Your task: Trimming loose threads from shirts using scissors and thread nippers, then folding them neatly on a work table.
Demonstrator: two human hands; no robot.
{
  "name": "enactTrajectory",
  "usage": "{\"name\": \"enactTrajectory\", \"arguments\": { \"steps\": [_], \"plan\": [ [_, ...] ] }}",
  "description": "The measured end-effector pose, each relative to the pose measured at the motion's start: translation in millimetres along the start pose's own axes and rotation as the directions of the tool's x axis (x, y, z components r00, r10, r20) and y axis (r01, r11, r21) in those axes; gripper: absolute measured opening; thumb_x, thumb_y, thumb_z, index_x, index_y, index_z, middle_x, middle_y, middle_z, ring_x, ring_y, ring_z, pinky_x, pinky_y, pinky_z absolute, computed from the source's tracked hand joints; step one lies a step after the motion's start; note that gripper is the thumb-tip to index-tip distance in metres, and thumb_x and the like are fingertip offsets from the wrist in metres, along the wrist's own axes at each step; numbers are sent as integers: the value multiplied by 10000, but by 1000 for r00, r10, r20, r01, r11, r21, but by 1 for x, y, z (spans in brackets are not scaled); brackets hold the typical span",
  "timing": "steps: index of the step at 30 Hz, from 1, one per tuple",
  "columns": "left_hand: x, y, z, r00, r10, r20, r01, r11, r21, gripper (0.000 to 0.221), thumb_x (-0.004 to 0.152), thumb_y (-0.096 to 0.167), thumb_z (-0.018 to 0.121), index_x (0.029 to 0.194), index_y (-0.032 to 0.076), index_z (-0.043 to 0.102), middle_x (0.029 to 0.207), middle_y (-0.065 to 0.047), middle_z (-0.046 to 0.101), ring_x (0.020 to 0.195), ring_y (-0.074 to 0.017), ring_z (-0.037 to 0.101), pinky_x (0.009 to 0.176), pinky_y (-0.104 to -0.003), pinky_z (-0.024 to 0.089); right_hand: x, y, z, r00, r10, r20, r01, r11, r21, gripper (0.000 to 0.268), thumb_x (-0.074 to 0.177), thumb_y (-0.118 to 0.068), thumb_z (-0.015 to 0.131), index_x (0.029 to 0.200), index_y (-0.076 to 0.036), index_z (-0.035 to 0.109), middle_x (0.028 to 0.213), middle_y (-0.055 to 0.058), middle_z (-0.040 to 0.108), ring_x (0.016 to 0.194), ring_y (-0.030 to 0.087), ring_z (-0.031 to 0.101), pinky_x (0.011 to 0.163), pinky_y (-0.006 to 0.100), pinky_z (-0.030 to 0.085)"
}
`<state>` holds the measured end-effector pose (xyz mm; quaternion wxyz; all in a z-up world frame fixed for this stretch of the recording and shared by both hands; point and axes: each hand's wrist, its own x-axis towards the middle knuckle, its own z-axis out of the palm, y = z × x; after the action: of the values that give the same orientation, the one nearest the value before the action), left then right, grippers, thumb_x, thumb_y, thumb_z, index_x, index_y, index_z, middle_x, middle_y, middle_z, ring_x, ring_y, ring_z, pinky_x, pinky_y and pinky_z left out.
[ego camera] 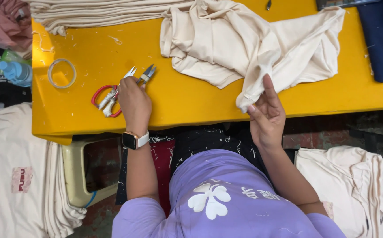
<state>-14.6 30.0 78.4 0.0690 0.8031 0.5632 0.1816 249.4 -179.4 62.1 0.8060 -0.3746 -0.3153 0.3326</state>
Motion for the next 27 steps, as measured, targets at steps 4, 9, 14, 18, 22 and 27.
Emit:
{"name": "enactTrajectory", "arguments": {
  "steps": [4,9,14,18,22,27],
  "plan": [
    [-10,46,-23,996,84,-5,-69,781,-620,254,1015,-55,489,1263,-82,440,1091,-314,573,1068,-519,601,916,-561,474,-3,0,-6,999,23,-36,-24,999,-23,674,917,173,532,1546,26,342,1625,216,368,1464,326,434,1123,443,526],
    [-37,110,-9,960,279,32,-115,498,-860,404,934,205,757,1299,108,616,1112,-147,667,1071,-341,667,931,-466,527,-5,-1,0,995,82,-63,-83,997,-1,634,911,160,545,1515,49,389,1558,246,456,1380,302,527,1100,426,551],
    [-42,151,0,875,469,-120,-234,193,-953,276,856,32,749,1078,194,779,888,-18,493,782,-160,545,795,-281,488,-4,-6,6,992,103,-76,-100,994,42,639,892,180,562,1503,69,411,1492,265,522,1240,277,636,1017,420,618],
    [-37,164,2,842,516,-155,-312,232,-921,206,874,88,774,1036,214,781,857,1,495,750,-172,552,789,-292,496,-6,3,-7,985,138,-102,-129,988,82,627,889,188,575,1489,70,438,1490,244,537,1215,317,660,982,410,632],
    [-32,168,5,848,517,-115,-238,178,-955,73,931,101,714,988,147,709,849,0,499,756,-149,532,758,-295,475,-1,-10,7,967,230,-110,-203,956,212,627,879,196,566,1484,83,441,1447,258,566,1191,370,679,937,368,658],
    [-27,157,12,863,500,-75,-92,9,-996,52,989,122,677,1034,95,684,873,-1,458,799,-86,444,751,-251,411,0,-14,8,949,295,-109,-256,926,277,626,884,188,561,1487,71,441,1458,263,557,1233,395,651,927,330,661]
  ]
}}
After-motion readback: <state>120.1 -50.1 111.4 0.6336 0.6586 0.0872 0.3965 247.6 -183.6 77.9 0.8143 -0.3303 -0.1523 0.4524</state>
